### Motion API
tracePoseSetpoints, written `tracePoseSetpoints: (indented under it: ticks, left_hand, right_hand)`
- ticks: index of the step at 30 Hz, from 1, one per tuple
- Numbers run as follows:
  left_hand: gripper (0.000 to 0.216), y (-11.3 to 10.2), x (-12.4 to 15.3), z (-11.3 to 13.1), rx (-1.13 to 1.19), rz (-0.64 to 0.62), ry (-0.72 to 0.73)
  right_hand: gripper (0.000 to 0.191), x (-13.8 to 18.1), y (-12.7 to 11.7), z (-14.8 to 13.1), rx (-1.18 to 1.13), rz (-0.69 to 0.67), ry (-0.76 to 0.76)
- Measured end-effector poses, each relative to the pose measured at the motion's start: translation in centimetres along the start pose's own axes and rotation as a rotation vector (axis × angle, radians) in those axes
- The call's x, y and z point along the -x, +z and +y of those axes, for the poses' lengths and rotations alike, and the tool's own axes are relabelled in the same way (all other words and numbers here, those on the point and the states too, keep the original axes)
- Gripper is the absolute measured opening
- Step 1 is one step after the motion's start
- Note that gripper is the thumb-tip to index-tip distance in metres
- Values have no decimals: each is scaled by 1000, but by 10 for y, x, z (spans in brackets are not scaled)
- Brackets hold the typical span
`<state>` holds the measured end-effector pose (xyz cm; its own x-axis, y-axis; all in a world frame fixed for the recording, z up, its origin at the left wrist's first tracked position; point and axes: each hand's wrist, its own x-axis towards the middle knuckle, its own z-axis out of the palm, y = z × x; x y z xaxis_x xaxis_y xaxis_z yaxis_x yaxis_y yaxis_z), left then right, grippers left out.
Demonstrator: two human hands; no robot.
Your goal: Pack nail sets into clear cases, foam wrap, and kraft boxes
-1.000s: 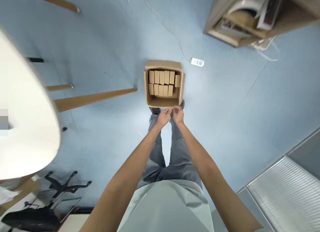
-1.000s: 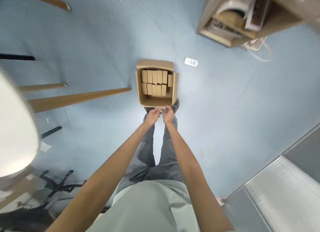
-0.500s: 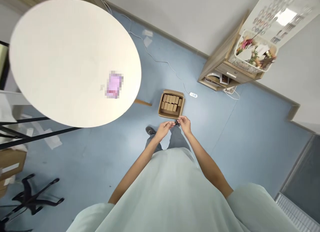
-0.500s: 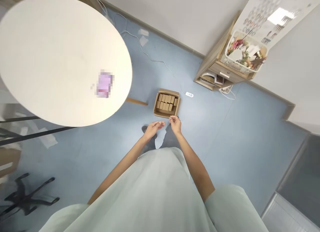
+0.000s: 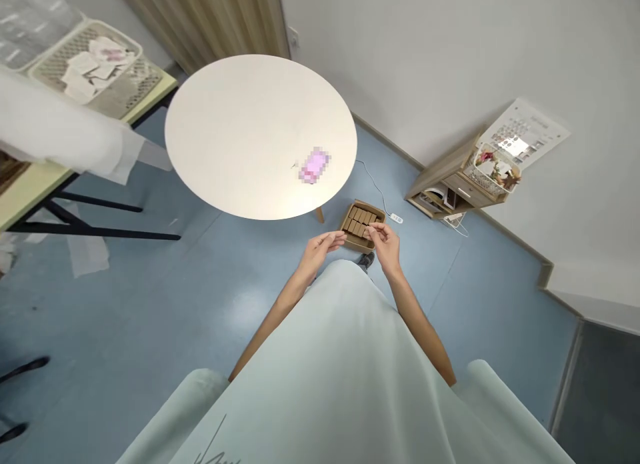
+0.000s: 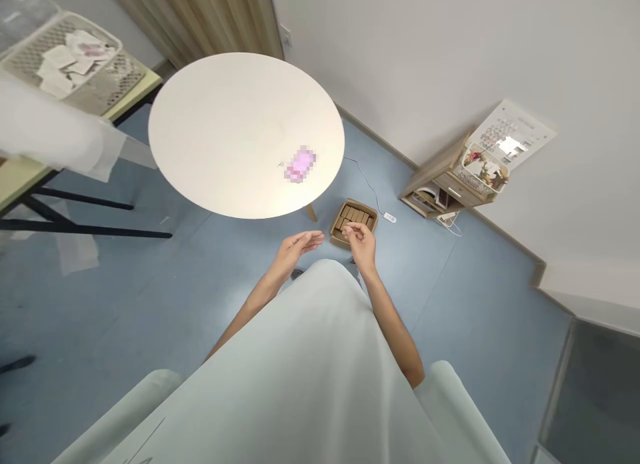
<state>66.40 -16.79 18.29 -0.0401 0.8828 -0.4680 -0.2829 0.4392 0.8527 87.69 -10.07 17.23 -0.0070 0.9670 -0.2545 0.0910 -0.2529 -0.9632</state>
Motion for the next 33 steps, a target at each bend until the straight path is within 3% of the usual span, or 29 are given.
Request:
tracePoseSetpoints:
  ticks: [7,14,21,29,33]
  left_hand:
    - [61,-108,69,43,122,228,150]
    - [59,-194,108,62,271,464,266]
    - [56,-289,109,87,224,604,230]
    - [53,-424,82,157,98,734,169]
    - [52,-487,56,185,84,776,159]
  right_hand:
    - [50,58,128,-45,-16,-149,-33]
    - [49,64,242,-75,41,-408,-72]
    - [42,36,367,-77,57,-543,-20]
    - [42,-13,521,-82,-33,-624,91]
    - [38,-35,578,-94,-66,-637,106]
